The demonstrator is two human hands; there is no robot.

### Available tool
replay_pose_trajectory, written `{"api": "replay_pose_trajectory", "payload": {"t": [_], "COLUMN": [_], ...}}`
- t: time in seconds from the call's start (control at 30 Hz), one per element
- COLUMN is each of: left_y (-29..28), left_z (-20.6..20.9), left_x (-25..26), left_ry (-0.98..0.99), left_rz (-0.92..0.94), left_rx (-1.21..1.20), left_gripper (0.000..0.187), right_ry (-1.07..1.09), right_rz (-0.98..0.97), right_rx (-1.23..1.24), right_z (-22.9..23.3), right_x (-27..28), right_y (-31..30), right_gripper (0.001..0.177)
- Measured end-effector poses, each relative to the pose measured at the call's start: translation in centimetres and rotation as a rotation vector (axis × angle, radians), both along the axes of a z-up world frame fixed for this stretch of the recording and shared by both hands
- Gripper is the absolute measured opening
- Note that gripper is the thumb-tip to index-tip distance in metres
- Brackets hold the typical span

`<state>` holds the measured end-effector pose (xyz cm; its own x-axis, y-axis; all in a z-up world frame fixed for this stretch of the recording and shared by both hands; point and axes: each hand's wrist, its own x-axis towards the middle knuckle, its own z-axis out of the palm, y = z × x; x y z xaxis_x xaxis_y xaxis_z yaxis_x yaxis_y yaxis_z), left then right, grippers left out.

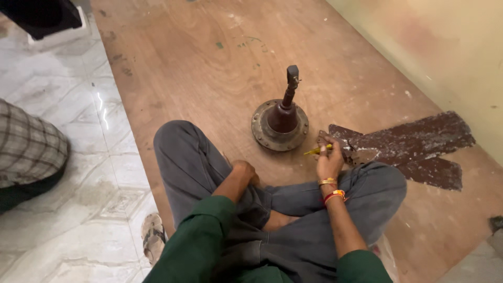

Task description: The person sits on the floor and uses a screwdriver to tighten screws on the central hub of a ceiling fan. The fan blades are detached and lying on the floor nearby. The person works methodically around the hub, securing each screw.

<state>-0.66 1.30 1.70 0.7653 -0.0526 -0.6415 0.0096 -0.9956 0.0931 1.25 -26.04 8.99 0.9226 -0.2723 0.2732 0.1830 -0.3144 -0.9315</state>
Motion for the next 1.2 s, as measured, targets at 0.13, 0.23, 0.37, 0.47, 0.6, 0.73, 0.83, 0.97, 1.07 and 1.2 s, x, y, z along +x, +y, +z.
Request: {"api": "replay_pose_trajectory", "payload": {"t": [0.13,0.23,0.37,0.47,0.6,0.73,0.83,0.97,1.07,1.2], "left_y": [-1.1,-2.1,-2.5,-3.1,-3.1,-3.1,-3.1,-3.3,-4.2,-4.1], "left_z": [-0.2,-0.6,-0.2,-0.5,-0.3,0.1,0.3,1.0,0.4,-0.2], "left_x": [0.3,0.8,2.1,1.5,0.8,0.0,-0.3,0.5,0.8,0.8], "left_ry": [-0.082,-0.12,-0.136,-0.1,-0.083,-0.118,-0.16,-0.219,-0.245,-0.281], "left_rz": [-0.004,-0.017,-0.044,-0.081,-0.114,-0.099,-0.084,-0.102,-0.115,-0.132], "left_rx": [0.063,0.105,0.137,0.148,0.164,0.154,0.15,0.159,0.143,0.129], "left_gripper": [0.019,0.018,0.016,0.015,0.014,0.013,0.012,0.012,0.012,0.013], "right_ry": [-0.018,0.044,0.066,0.283,-0.036,-0.012,-0.037,-0.031,0.003,-0.025], "right_rz": [-0.051,-0.011,0.04,0.062,0.016,-0.033,-0.015,0.028,0.069,0.119], "right_rx": [-0.367,-0.367,-0.262,-0.151,-0.255,-0.079,0.203,0.407,0.468,0.479], "right_z": [0.6,1.1,2.6,3.2,3.9,5.2,6.4,7.2,6.7,5.4], "right_x": [-0.4,-1.2,-2.3,-3.0,-2.7,-2.6,-2.3,-2.4,-2.6,-2.2], "right_y": [0.6,1.0,1.8,1.9,2.6,3.0,3.0,2.9,2.4,2.3], "right_gripper": [0.027,0.026,0.025,0.024,0.025,0.023,0.023,0.023,0.028,0.027]}}
